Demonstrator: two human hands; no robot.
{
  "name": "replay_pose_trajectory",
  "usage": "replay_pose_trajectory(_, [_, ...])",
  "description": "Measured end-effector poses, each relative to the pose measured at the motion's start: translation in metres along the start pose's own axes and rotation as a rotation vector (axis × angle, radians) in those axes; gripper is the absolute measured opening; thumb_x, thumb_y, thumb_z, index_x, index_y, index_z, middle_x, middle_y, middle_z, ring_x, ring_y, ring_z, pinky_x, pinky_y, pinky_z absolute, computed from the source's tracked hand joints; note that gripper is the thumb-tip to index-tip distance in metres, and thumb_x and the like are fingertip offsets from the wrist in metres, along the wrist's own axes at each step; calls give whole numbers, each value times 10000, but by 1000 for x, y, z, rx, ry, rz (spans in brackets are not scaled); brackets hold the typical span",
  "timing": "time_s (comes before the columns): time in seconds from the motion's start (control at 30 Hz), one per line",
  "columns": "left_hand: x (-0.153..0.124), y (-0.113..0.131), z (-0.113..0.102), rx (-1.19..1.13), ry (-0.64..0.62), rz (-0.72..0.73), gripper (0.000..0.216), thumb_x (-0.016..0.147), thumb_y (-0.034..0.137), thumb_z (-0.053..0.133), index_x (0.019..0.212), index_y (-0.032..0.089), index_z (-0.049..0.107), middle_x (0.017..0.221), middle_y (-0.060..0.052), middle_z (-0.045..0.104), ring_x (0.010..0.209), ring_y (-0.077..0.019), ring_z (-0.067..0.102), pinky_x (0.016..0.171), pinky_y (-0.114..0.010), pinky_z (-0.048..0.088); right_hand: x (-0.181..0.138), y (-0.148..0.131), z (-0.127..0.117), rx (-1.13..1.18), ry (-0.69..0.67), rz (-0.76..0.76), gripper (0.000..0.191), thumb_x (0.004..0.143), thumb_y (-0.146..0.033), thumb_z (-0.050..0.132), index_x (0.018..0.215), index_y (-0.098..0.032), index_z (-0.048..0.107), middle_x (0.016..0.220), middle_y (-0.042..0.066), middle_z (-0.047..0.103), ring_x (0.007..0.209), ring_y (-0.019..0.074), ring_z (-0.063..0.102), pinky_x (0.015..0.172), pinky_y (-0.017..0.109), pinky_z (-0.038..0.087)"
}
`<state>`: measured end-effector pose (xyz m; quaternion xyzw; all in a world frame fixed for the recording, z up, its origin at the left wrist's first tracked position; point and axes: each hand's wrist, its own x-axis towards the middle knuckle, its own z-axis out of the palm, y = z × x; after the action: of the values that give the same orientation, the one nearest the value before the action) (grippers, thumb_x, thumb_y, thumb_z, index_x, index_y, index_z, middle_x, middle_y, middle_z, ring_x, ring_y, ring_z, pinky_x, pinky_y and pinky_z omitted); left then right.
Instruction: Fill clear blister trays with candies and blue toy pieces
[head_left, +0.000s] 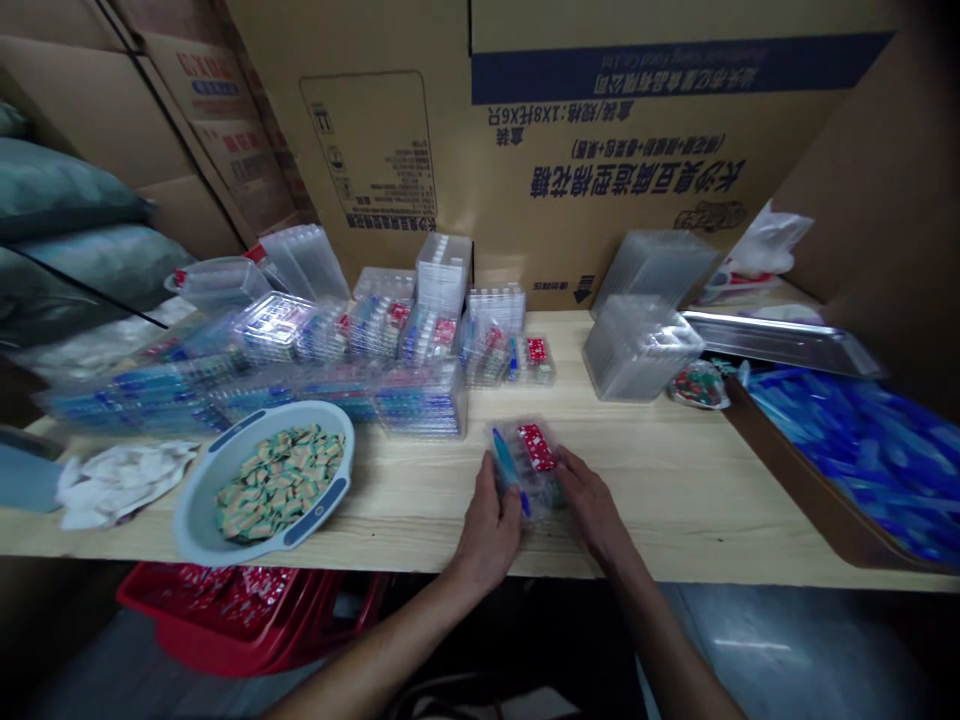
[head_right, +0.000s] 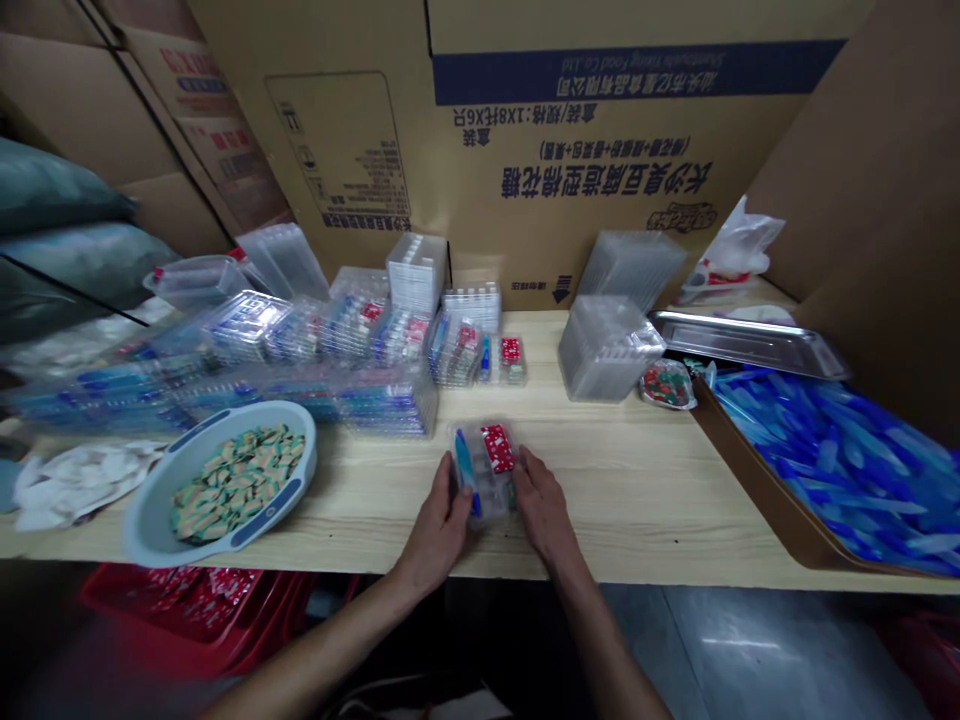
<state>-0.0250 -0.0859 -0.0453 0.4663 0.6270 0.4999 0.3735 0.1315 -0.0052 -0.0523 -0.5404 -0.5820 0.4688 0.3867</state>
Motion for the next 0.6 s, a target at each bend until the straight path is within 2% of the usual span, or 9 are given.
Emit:
replay_pose_trajectory(0.1, [6, -20, 3, 8, 2, 29, 650, 1008, 429, 459, 1558, 130, 286, 1614, -219, 310, 1503, -321, 304, 1237, -564, 250, -3, 0, 5, 93, -16, -5, 582, 842, -585, 570, 1260, -198, 692, 1350, 104, 636, 1274, 319, 548, 1145, 498, 366])
replay_pose_trajectory(0.2, [8, -35, -1, 31, 17, 77, 584, 1032, 416, 409, 1546, 151, 330, 1585, -198, 378, 1470, -306, 375, 1202, -568, 331, -7, -2, 9, 168, -28, 15, 521, 824, -560, 607, 1186, -205, 727, 1249, 92, 688, 1173, 321, 599, 1047, 479, 455])
replay_pose_trajectory(0.3, [10, -37, -4, 54, 10, 169, 542, 1047, 390, 388, 1544, 179, 350, 1567, -172, 419, 1441, -284, 426, 1162, -520, 418, -9, -4, 9, 177, 18, -14, 499, 826, -559, 616, 1171, -218, 734, 1220, 85, 696, 1158, 310, 599, 1017, 452, 469])
replay_pose_trajectory(0.37, [14, -28, -3, 58, -3, 190, 539, 1046, 392, 397, 1541, 181, 353, 1563, -170, 426, 1435, -284, 436, 1143, -498, 448, -8, -7, 7, 198, 53, -30, 521, 827, -567, 621, 1208, -224, 715, 1261, 83, 678, 1202, 302, 578, 1031, 439, 460])
replay_pose_trajectory(0.47, [30, 2, 4, 34, -26, 180, 528, 1044, 390, 396, 1528, 183, 346, 1537, -166, 468, 1395, -273, 491, 1122, -479, 465, 8, -18, -1, 341, 46, -29, 530, 802, -535, 654, 1215, -208, 697, 1283, 87, 670, 1208, 306, 581, 1001, 426, 482])
replay_pose_trajectory(0.6, [84, 58, 21, 103, -8, 144, 477, 1028, 308, 391, 1477, 146, 393, 1467, -158, 541, 1340, -235, 535, 1144, -416, 423, 63, -41, -12, 565, 97, -50, 523, 702, -414, 715, 1176, -195, 692, 1233, 66, 694, 1122, 283, 622, 916, 366, 509])
